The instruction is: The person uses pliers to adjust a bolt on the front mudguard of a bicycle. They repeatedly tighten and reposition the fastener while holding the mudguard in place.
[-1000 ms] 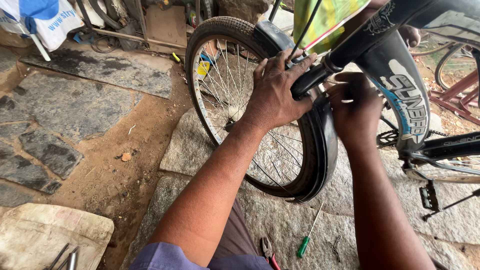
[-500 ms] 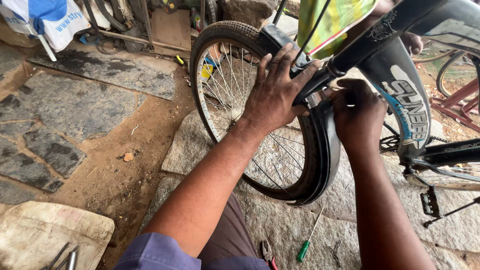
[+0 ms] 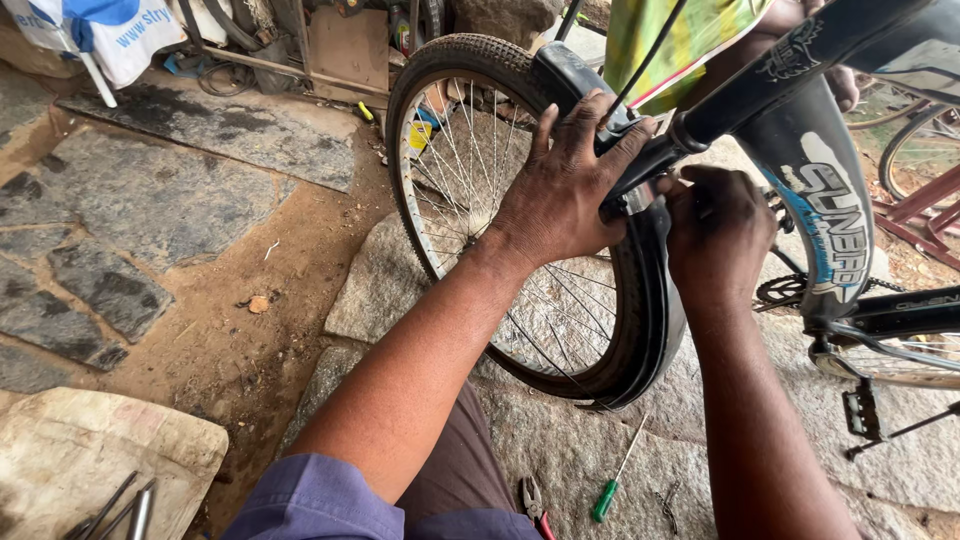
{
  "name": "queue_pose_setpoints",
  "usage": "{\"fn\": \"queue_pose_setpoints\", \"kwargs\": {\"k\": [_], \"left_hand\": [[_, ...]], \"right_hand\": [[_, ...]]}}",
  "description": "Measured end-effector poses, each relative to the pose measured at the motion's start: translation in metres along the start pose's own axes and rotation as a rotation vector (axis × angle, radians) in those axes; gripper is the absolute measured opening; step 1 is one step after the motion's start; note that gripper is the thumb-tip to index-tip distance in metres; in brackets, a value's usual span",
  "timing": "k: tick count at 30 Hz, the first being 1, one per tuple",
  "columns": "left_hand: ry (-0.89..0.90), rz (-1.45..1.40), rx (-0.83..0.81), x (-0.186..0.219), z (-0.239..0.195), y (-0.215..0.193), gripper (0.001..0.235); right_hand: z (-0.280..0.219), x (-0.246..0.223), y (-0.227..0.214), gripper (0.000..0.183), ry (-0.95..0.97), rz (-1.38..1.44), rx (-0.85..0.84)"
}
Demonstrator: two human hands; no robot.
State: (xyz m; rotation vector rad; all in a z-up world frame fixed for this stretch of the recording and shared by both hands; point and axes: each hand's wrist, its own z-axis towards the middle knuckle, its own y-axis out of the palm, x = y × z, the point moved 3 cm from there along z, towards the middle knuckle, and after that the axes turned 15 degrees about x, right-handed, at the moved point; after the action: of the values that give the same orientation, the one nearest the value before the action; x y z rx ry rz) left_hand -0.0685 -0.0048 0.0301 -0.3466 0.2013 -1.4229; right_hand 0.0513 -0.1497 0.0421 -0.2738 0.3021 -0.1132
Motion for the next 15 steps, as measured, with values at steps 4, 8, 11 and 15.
{"fn": "queue_pose_setpoints", "kwargs": {"k": [4, 8, 11, 15], "left_hand": [[0.003, -0.027, 0.029, -0.005, -0.005, 0.001, 0.095], [0.006, -0.059, 0.042, -0.001, -0.007, 0.001, 0.099], [0.017, -0.015, 0.043, -0.002, -0.008, 0.004, 0.102], [0.076, 0.007, 0.113, -0.004, -0.011, 0.019, 0.101]], "right_hand": [[0.000, -0.002, 0.005, 0.021, -0.085, -0.017, -0.007], [-0.004, -0.008, -0.002, 0.019, -0.113, -0.042, -0.013], [0.002, -0.008, 0.004, 0.019, -0.167, -0.039, 0.010], [-0.010, 0.033, 0.000, 0.012, -0.187, 0.188, -0.034]]}}
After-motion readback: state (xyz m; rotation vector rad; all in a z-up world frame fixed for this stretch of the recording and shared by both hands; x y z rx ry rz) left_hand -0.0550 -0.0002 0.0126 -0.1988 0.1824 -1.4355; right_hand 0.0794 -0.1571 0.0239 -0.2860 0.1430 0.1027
